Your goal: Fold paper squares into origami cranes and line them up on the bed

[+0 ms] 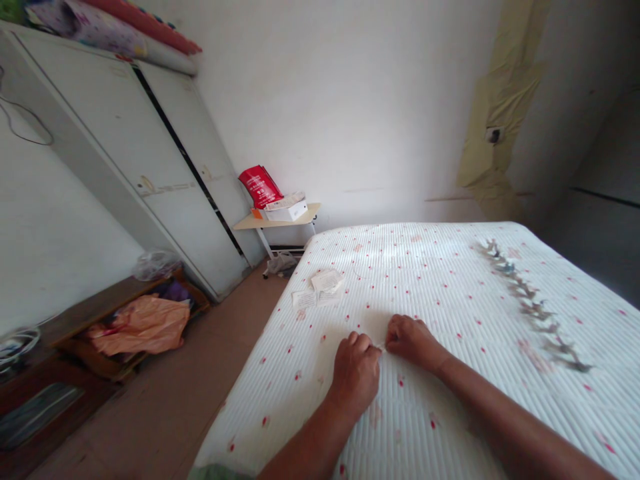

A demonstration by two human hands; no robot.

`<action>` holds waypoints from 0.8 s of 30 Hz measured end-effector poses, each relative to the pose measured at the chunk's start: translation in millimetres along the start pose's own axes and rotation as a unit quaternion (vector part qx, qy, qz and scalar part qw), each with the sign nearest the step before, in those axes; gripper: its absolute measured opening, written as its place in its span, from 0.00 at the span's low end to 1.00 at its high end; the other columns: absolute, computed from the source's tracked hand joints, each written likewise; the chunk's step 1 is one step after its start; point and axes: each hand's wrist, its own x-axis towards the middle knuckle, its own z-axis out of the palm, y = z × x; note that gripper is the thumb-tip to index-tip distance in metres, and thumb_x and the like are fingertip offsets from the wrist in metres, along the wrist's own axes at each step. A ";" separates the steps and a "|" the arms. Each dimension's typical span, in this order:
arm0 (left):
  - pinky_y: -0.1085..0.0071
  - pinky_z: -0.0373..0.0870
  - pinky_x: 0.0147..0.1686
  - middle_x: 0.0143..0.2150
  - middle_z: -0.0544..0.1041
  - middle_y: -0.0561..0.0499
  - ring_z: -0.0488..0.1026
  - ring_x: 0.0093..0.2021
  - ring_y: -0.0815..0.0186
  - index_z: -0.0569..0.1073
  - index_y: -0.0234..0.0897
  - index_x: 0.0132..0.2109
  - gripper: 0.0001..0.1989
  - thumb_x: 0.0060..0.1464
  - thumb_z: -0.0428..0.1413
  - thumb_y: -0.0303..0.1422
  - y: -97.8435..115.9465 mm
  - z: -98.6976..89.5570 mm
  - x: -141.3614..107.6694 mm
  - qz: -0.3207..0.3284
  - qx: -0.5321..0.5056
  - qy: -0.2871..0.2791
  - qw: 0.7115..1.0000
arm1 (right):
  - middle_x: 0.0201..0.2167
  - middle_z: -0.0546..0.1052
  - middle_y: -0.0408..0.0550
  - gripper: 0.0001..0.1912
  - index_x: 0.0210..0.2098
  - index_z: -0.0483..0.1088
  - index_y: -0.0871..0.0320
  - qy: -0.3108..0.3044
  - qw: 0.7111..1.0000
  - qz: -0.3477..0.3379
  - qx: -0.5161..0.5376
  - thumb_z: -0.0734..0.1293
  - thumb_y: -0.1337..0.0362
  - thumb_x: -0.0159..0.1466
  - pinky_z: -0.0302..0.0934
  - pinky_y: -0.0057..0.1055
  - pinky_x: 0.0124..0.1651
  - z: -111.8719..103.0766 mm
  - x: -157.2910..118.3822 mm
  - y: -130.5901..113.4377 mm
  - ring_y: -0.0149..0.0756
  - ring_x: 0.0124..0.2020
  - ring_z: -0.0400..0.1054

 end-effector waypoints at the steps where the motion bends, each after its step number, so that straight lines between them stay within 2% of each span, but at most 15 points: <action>1: 0.68 0.59 0.35 0.31 0.69 0.49 0.62 0.37 0.64 0.74 0.37 0.31 0.09 0.52 0.50 0.24 -0.1 0.3 -0.5 0.002 0.001 0.000 1.000 | 0.31 0.73 0.45 0.06 0.24 0.72 0.59 -0.003 1.000 0.007 -0.004 0.62 0.70 0.52 0.50 0.28 0.36 -0.4 0.6 -0.8 0.33 0.36 0.65; 8: 0.67 0.60 0.36 0.32 0.70 0.49 0.63 0.38 0.63 0.74 0.38 0.35 0.10 0.54 0.48 0.24 -1.2 2.9 -3.4 0.016 0.003 -0.002 1.000 | 0.32 0.73 0.46 0.06 0.25 0.73 0.58 -0.012 0.999 0.041 -0.023 0.63 0.69 0.51 0.50 0.27 0.34 -0.4 2.7 -4.1 0.33 0.34 0.66; 17: 0.66 0.58 0.34 0.32 0.69 0.49 0.62 0.37 0.63 0.73 0.40 0.38 0.08 0.56 0.48 0.29 0.7 -6.5 -5.6 0.050 0.023 -0.022 0.998 | 0.32 0.73 0.47 0.06 0.26 0.72 0.59 -0.016 0.998 0.057 -0.031 0.63 0.69 0.51 0.51 0.30 0.36 -2.3 2.2 -7.2 0.35 0.36 0.66; 24: 0.65 0.58 0.36 0.33 0.69 0.49 0.62 0.39 0.63 0.73 0.41 0.40 0.09 0.55 0.50 0.29 3.2 -5.8 -5.3 0.031 0.038 -0.031 0.998 | 0.31 0.72 0.45 0.04 0.25 0.71 0.59 0.000 0.999 0.044 -0.015 0.63 0.69 0.50 0.50 0.27 0.33 1.2 1.6 -3.4 0.32 0.33 0.65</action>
